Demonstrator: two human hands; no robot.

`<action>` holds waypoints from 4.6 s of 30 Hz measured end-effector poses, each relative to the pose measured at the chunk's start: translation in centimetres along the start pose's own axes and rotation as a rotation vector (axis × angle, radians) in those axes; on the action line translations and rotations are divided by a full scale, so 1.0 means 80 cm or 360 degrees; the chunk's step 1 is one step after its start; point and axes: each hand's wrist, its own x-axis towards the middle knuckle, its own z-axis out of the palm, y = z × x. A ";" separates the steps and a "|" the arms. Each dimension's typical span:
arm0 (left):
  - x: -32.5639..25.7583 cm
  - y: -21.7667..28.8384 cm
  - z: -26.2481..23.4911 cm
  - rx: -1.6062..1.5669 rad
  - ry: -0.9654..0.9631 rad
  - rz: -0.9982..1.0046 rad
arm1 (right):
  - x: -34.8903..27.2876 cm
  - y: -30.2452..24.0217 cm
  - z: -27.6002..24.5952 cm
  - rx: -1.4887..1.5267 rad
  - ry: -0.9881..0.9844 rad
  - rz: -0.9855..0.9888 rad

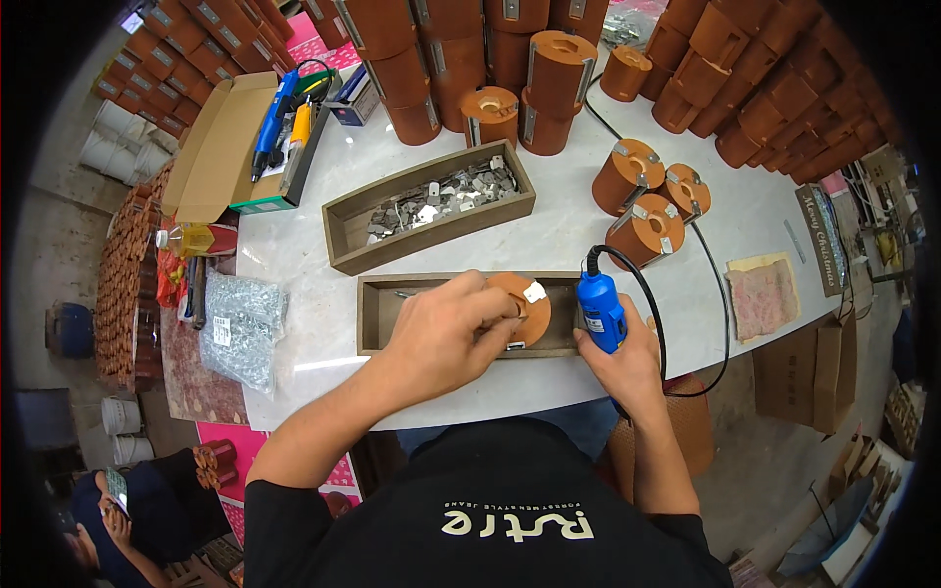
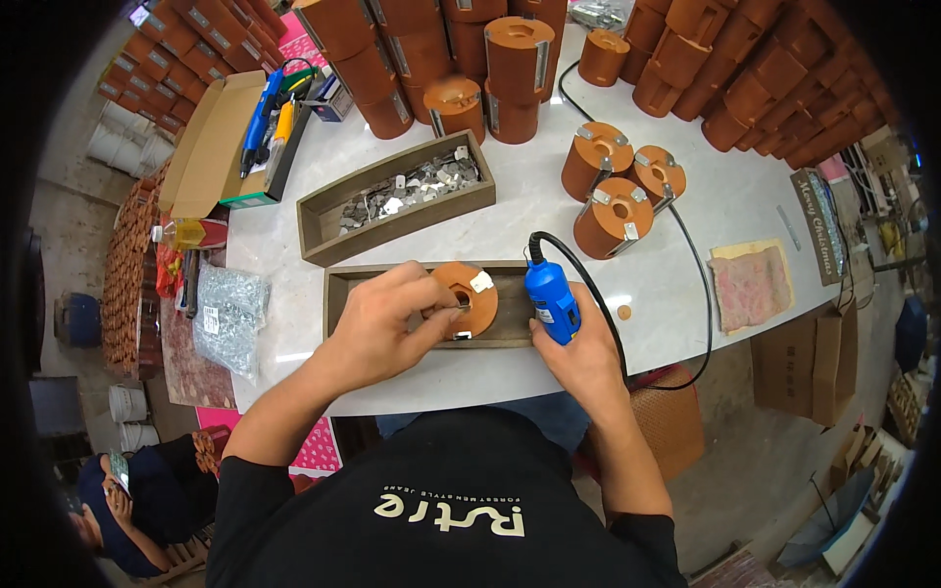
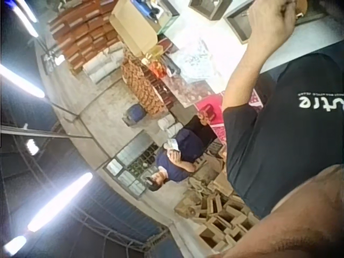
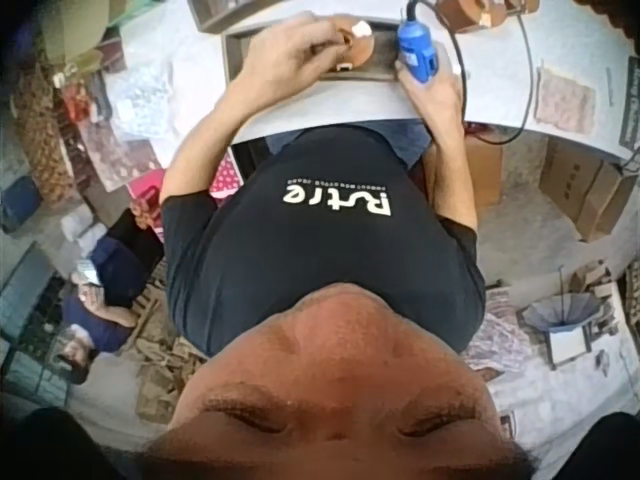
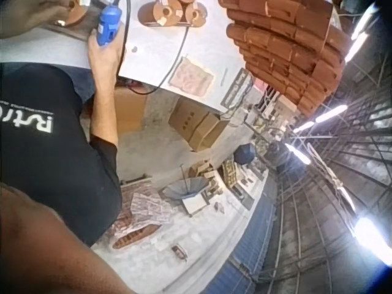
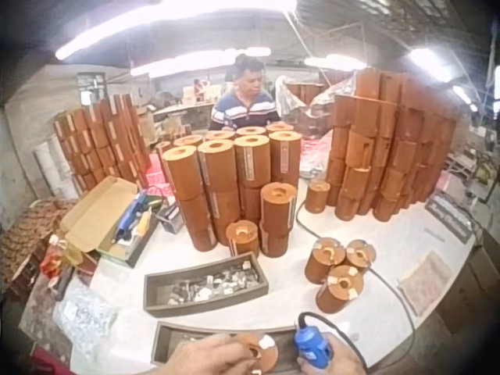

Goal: Attaching metal plates to wooden cylinders using an electric screwdriver.

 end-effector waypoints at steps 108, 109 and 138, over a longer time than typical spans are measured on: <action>-0.064 0.030 0.031 -0.0371 0.0805 -0.0074 | -0.007 -0.083 -0.108 0.2384 0.0102 -0.1206; -0.069 0.014 0.034 -0.0204 0.0799 -0.0003 | -0.008 -0.076 -0.112 0.2347 0.0132 -0.1200; -0.050 0.004 0.063 0.0362 0.0790 0.0377 | -0.005 -0.076 -0.088 0.2226 0.0363 -0.1157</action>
